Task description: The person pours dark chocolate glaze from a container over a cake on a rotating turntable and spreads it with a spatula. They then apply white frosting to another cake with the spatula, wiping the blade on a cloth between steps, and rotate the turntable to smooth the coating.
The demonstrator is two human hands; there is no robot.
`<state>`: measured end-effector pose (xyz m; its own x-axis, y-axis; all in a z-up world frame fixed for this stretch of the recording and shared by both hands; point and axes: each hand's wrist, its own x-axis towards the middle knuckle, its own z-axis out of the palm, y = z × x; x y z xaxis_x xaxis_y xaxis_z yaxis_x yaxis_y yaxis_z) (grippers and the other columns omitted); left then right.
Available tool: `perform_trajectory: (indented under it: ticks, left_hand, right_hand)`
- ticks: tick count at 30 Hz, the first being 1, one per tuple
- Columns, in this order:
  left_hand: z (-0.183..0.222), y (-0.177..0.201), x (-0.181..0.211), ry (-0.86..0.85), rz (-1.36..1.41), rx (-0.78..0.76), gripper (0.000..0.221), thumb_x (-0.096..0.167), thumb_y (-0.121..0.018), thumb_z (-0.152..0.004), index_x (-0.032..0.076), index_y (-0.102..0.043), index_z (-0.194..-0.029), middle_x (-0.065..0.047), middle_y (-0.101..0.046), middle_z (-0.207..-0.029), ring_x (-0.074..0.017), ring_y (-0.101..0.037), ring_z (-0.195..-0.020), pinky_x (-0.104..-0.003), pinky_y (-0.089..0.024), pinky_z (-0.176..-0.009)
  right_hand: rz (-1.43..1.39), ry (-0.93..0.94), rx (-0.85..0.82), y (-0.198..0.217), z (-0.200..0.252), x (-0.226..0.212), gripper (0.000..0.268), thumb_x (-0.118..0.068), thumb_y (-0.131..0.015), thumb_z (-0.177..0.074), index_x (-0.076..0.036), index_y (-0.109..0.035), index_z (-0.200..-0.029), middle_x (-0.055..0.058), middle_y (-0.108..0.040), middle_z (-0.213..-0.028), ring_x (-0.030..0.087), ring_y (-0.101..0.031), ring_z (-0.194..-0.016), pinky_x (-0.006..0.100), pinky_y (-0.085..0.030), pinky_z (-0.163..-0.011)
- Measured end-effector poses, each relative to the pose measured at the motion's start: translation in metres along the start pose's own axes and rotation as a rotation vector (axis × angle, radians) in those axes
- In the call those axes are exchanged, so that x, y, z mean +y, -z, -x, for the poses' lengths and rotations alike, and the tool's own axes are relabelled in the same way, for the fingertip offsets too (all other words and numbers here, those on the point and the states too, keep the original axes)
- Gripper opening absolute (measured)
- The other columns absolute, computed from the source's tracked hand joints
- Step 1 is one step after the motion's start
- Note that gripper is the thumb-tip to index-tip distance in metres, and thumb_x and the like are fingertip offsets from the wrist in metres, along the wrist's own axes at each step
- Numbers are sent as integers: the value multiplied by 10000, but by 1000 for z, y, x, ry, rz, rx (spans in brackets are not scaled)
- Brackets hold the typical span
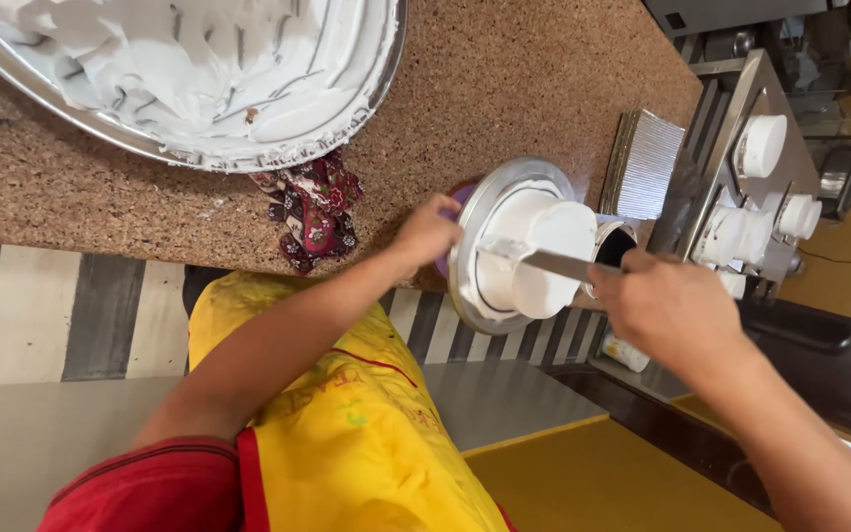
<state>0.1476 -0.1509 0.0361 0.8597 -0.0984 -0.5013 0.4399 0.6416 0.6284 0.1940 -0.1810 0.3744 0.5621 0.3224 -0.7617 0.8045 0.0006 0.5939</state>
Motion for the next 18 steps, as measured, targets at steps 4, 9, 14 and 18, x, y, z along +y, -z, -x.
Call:
perform_trajectory:
  ticks: [4,9,14,18]
  left_hand:
    - [9,3,-9,56,-19,-83,424,53,-646,-794,8,-634,-1216,-140,-687,-1058,-252,-647,-935,-390,-534,-820]
    - [-8,14,-20,9,234,-117,397,178,-653,-815,71,-608,-1195,-113,-679,-1101,-245,-656,-1007,-398,-514,-926]
    - [17,10,-28,42,-85,-254,410,203,-689,-811,33,-610,-1176,-148,-653,-1153,-250,-621,-1065,-425,-490,-973]
    - [4,13,-41,-29,68,-212,462,157,-668,-746,65,-597,-1193,-160,-670,-1142,-262,-653,-1044,-421,-527,-970]
  right_hand:
    - [5,90,325,-8,11,-11,312,-229,-604,-895,-202,-762,-1163,78,-643,-761,252,-696,-694,366,-562,-514]
    - [-9,63,245,-10,14,-18,342,-193,-600,-877,-230,-754,-1181,84,-656,-790,256,-707,-725,369,-574,-529]
    - [-16,64,270,-17,16,-20,322,-197,-597,-889,-212,-759,-1166,90,-656,-773,263,-708,-716,371,-570,-517]
    - [-38,41,234,-13,18,-23,270,-228,-587,-934,-180,-762,-1134,91,-661,-780,266,-711,-721,380,-571,-520]
